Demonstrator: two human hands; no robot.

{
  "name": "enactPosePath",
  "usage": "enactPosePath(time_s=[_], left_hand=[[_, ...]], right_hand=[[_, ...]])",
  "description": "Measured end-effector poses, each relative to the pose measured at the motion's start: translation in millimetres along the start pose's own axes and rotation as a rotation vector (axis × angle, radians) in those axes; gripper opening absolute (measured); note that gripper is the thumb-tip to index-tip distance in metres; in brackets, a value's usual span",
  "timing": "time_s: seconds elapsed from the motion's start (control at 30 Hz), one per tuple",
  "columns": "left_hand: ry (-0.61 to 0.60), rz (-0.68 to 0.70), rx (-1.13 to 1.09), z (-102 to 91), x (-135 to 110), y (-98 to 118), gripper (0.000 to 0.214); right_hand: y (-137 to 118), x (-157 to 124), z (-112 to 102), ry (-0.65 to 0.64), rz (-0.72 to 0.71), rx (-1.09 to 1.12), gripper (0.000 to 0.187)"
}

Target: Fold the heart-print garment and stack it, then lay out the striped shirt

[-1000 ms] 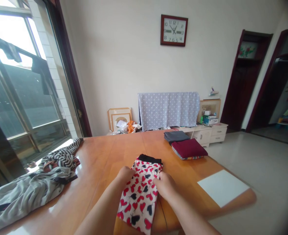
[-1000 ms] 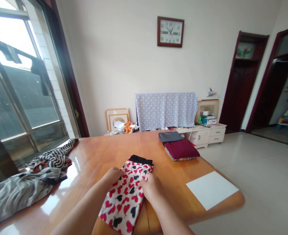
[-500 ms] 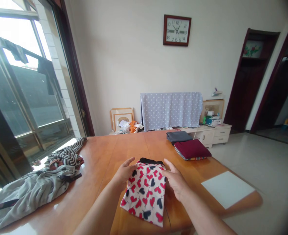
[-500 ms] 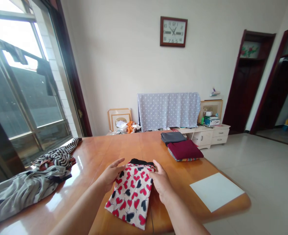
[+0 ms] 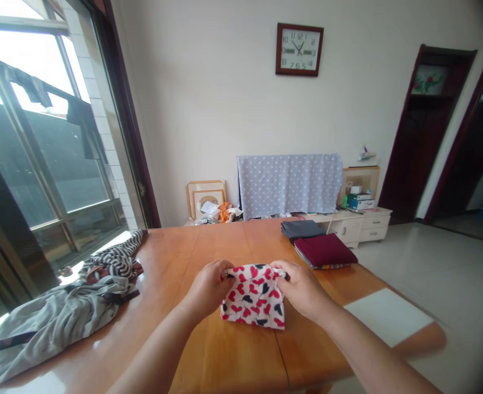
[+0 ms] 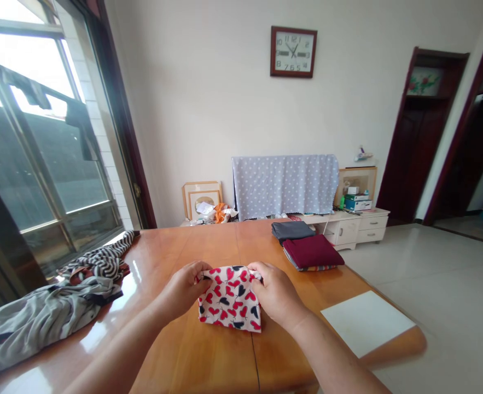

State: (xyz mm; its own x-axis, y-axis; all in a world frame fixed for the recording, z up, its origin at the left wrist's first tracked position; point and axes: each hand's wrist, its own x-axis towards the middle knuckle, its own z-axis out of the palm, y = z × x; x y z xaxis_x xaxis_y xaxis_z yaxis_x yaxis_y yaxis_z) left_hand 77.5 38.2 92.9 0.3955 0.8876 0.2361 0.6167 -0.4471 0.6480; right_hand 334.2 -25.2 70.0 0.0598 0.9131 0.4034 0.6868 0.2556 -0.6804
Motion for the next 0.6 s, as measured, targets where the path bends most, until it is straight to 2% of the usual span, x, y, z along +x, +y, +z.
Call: enactPosePath(time_s=[0.13, 0.27, 0.33, 0.4, 0.47, 0.6], left_hand=[[0.084, 0.02, 0.146, 0.5, 11, 4, 0.013], [0.17, 0.022, 0.193, 3.4, 29, 13, 0.013], [0.21, 0.033, 0.207, 6.8, 30, 16, 0.014], [0.206, 0.039, 0.233, 14.1, 22, 13, 0.015], [0.145, 0.042, 0.273, 26.1, 4, 5, 0.015], [-0.05, 0.122, 0.299, 55.0, -45, -18, 0.009]], right_hand=[[5, 17, -8, 0.06, 0.006, -0.127, 0.027], [6, 41, -11, 0.121, -0.057, -0.115, 0.027], [6, 45, -11, 0.158, -0.087, -0.104, 0.03], [12, 36, -7, 0.184, -0.114, -0.081, 0.033], [24, 13, 0, 0.168, -0.127, -0.056, 0.034], [55, -49, 18, -0.026, -0.065, -0.051, 0.038]])
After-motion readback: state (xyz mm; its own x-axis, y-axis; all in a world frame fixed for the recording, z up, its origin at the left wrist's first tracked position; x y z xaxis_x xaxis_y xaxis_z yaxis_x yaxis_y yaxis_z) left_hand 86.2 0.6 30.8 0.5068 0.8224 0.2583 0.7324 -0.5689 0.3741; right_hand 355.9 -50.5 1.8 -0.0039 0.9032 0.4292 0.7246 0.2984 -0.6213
